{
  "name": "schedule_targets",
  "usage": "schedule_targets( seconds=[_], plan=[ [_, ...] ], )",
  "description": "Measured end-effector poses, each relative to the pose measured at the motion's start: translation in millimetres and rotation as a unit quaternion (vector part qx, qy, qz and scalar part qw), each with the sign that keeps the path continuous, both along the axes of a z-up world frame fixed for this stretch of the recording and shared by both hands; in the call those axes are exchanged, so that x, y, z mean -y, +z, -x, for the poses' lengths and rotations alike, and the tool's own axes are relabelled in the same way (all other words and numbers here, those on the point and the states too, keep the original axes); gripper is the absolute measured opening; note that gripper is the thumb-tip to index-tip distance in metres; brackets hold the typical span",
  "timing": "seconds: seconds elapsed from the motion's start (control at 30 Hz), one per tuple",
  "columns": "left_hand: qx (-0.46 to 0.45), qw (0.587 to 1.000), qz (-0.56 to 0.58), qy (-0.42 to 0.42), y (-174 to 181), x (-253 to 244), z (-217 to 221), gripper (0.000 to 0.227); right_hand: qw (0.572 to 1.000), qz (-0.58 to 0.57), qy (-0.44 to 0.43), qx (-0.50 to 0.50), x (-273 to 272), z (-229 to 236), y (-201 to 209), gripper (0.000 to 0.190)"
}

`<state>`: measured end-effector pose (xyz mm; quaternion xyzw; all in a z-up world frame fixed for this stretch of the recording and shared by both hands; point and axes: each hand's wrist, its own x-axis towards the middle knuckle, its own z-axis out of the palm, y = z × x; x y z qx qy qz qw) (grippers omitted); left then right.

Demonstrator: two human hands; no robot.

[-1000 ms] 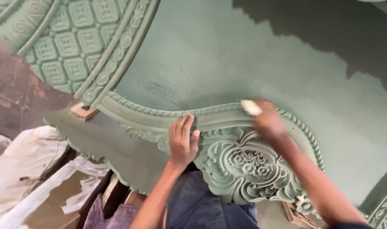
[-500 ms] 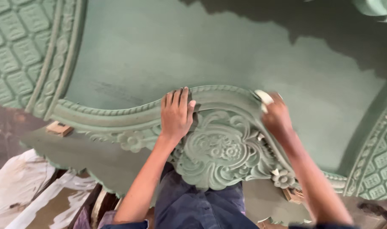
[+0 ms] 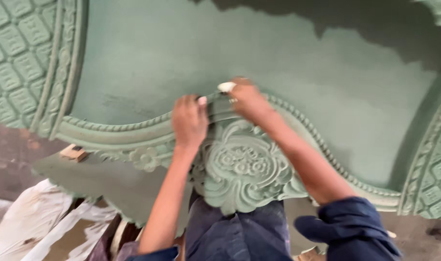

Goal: The person sands the carved surface of a large green wooden panel using a small sanding block. They move the block along the raised floral and geometric patterns, focusing on smoothing the edges and details of the relief.

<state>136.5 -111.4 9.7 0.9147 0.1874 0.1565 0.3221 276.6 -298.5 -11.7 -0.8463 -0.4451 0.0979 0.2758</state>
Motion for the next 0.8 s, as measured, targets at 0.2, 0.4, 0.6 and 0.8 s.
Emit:
schedule_targets(
  seconds=[0.2, 0.4, 0.6, 0.8],
  plan=[
    [-0.002, 0.994, -0.098, -0.042, -1.6, 6.5, 3.7, 0.025, 0.992, 0.013, -0.115, -0.041, 97.8, 19.9, 21.6, 0.038],
    [0.045, 0.988, -0.100, -0.106, 6.2, 46.2, -34.8, 0.027, 0.913, 0.071, -0.400, 0.027, 299.7, 138.5, 67.2, 0.055],
    [0.063, 0.986, -0.029, -0.151, 15.1, 41.7, -39.4, 0.028, 0.949, 0.028, -0.286, 0.128, 255.7, 106.6, 5.3, 0.045],
    [0.055, 0.998, 0.006, 0.013, -6.2, -32.6, 65.7, 0.031, 0.996, -0.013, -0.059, 0.060, 34.1, 28.1, 24.0, 0.044]
  ],
)
